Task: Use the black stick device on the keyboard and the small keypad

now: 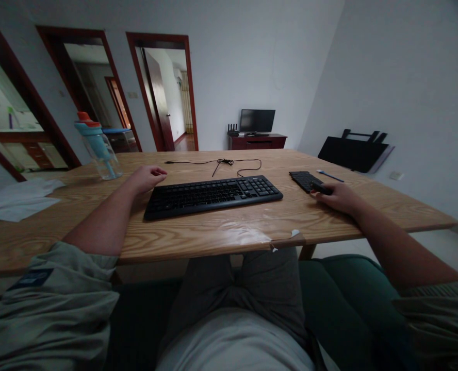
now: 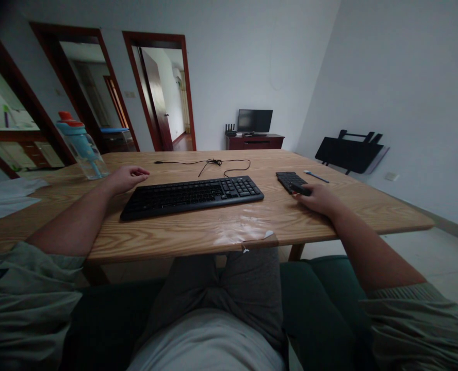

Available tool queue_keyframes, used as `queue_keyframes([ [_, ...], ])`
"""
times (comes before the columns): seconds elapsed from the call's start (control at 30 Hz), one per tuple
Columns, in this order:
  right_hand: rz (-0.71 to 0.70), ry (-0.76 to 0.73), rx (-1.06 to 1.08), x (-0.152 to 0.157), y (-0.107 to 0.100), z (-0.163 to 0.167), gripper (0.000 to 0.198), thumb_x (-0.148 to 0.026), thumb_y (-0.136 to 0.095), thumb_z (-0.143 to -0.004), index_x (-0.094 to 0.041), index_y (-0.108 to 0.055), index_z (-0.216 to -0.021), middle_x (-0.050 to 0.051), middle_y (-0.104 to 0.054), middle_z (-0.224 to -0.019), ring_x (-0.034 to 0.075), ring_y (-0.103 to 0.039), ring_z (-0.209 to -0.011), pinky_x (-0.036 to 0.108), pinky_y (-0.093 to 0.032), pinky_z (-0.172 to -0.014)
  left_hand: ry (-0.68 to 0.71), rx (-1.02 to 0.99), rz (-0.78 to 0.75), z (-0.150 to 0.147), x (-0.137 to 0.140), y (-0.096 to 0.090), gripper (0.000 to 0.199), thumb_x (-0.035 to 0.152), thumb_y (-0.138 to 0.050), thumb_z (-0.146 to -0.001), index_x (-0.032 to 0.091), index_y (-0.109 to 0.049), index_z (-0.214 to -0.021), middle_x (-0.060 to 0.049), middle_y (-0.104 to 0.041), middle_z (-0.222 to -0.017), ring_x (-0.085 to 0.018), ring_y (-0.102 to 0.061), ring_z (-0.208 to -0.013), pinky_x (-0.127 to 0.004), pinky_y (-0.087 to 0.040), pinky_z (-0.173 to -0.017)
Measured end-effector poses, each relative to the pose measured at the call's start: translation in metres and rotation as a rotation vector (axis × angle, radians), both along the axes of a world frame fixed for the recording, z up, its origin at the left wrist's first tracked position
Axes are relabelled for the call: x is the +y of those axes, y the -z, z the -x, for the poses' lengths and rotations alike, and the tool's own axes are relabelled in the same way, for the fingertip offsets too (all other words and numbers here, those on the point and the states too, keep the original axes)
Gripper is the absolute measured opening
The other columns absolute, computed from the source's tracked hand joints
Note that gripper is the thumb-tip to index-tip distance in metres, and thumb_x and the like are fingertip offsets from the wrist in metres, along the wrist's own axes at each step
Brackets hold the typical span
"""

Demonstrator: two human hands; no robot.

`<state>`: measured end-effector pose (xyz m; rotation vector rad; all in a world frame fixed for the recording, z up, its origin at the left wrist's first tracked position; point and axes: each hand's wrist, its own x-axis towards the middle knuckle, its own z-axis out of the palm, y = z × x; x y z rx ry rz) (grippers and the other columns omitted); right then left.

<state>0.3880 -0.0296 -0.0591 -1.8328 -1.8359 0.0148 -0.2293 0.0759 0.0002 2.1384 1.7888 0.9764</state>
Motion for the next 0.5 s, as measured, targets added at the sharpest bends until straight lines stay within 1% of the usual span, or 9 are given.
queue_keyframes([
  [0.13,0.040,0.012,-0.011,-0.001,-0.003,0.002,0.037,-0.046,-0.065,-0.075,-0.019,-0.079,-0.096,0.010,-0.075,-0.086,0.029,-0.068,-0.077,0.038,-0.050,-0.070,0.011,-0.004,-0.003,0.000,0.000,0.000,0.038,0.050,-0.066,-0.064,0.020,-0.074,-0.084,-0.006,-0.074,-0.082,-0.023,-0.065,-0.080,-0.031,-0.049,-0.073],
  [0.33,0.069,0.015,0.015,-0.005,-0.005,0.007,0.036,-0.045,-0.064,-0.076,-0.018,-0.078,-0.094,0.011,-0.074,-0.082,0.030,-0.067,-0.076,0.040,-0.050,-0.071,0.017,0.005,0.005,0.001,0.001,0.000,0.039,0.050,-0.064,-0.064,0.019,-0.074,-0.085,-0.006,-0.073,-0.079,-0.023,-0.063,-0.077,-0.030,-0.047,-0.070],
  [0.4,0.026,0.021,0.035,-0.007,-0.005,0.008,0.034,-0.044,-0.064,-0.074,-0.018,-0.077,-0.092,0.011,-0.073,-0.081,0.030,-0.067,-0.077,0.040,-0.050,-0.072,0.021,-0.001,-0.007,-0.001,-0.001,-0.002,0.036,0.049,-0.064,-0.064,0.020,-0.074,-0.083,-0.006,-0.073,-0.081,-0.023,-0.063,-0.078,-0.030,-0.047,-0.071],
  [0.5,-0.145,0.029,0.096,-0.012,-0.010,0.012,0.035,-0.044,-0.062,-0.075,-0.017,-0.075,-0.094,0.012,-0.073,-0.085,0.032,-0.066,-0.083,0.043,-0.049,-0.076,0.016,-0.001,-0.009,-0.005,-0.005,-0.004,0.033,0.048,-0.064,-0.064,0.020,-0.073,-0.080,-0.006,-0.073,-0.081,-0.023,-0.063,-0.078,-0.030,-0.047,-0.071],
])
